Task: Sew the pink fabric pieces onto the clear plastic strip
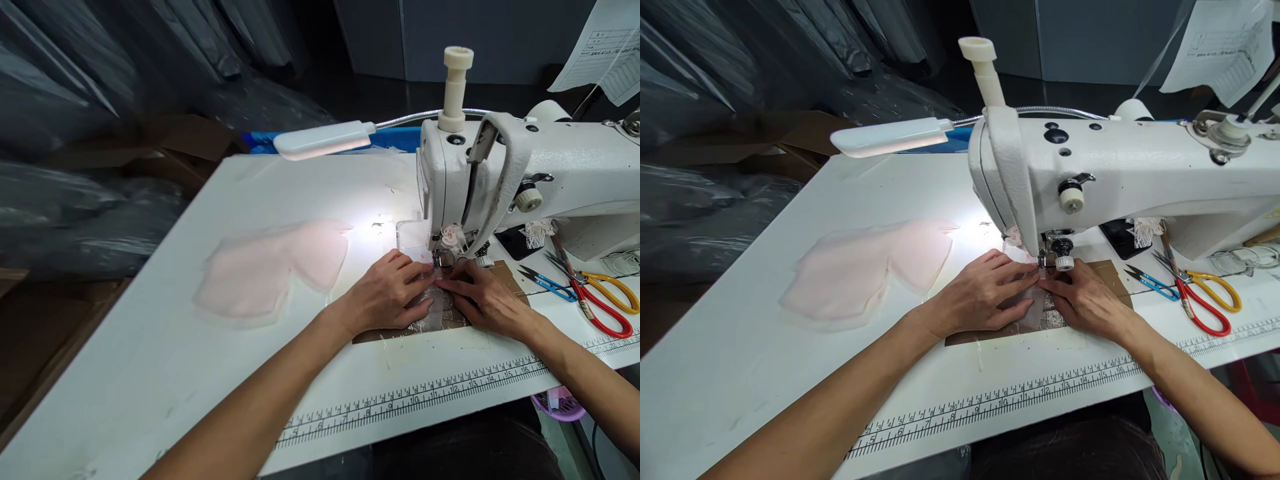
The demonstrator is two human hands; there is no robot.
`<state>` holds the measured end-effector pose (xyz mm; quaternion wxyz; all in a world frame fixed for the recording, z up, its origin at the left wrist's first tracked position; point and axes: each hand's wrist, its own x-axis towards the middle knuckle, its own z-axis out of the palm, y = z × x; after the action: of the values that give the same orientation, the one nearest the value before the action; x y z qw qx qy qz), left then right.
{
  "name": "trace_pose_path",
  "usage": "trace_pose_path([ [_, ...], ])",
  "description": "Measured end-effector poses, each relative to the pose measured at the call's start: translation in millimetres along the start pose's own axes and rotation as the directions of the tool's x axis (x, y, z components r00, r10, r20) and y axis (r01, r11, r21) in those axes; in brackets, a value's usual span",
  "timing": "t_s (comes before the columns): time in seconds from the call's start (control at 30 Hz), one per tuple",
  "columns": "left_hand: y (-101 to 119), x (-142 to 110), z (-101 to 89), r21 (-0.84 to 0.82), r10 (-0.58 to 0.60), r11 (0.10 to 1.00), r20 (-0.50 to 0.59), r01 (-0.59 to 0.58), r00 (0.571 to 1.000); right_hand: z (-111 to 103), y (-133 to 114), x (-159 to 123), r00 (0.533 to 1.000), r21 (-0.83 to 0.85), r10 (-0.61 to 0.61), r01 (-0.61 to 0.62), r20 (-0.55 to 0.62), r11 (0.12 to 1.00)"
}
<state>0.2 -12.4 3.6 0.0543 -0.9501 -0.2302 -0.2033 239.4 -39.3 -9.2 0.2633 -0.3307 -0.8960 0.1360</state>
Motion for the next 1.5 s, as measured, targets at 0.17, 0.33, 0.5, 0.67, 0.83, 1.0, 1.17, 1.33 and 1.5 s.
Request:
trace_pose_path([
  [0.17, -0.1, 1.7, 3.9, 0.068, -0.071, 0.995, 0.025, 0.069, 0.997, 1.9, -2.7, -0.9, 0.998, -0.023, 0.056, -0.055, 0.026, 0.998],
  [0.33, 1.7, 5.1, 4.5, 0.125, -0.119, 0.986, 0.037, 0.114, 0.992, 4.1, -0.3, -1.1, 0.999, -0.019, 0.051, -0.051, 0.011, 0.999],
  [0.5, 0.9, 7.7, 0.3, 0.093, -0.125, 0.988, 0.047, 0.12, 0.991, 0.8, -0.5, 1.5, 1.0, 0.01, 0.024, -0.024, -0.006, 1.0],
  [0.67, -22.6, 16.1, -2.1, 0.088, -0.172, 0.981, -0.035, 0.175, 0.984, -0.5, -2.3, 1.8, 0.999, -0.013, 0.018, -0.018, -0.027, 1.0],
  [0.83, -37.4, 14.7, -6.4, 0.11, -0.163, 0.981, 0.05, 0.157, 0.985, -1.1, -1.0, 0.7, 0.998, 0.035, 0.056, -0.055, -0.023, 0.998],
  [1.0, -11.6, 4.2, -13.2, -0.04, -0.058, 0.998, -0.087, 0.055, 0.994, -8.0, -1.0, 3.7, 0.984, 0.161, 0.169, -0.159, -0.05, 0.974],
  [1.17, 12.9, 0.6, -8.4, -0.26, 0.027, 0.963, -0.162, -0.069, 0.986, -9.2, 0.6, 5.7, 0.966, 0.157, 0.23, -0.21, -0.121, 0.965],
  [1.33, 16.1, -0.4, -3.2, -0.21, 0.06, 0.972, -0.217, -0.107, 0.974, -3.4, 0.8, 1.7, 0.991, 0.057, 0.116, -0.113, -0.061, 0.992],
  [1.5, 18.6, -0.6, -1.5, -0.212, 0.073, 0.969, -0.235, -0.124, 0.969, -0.2, -0.1, 0.4, 0.998, -0.016, 0.039, -0.04, -0.056, 0.999],
])
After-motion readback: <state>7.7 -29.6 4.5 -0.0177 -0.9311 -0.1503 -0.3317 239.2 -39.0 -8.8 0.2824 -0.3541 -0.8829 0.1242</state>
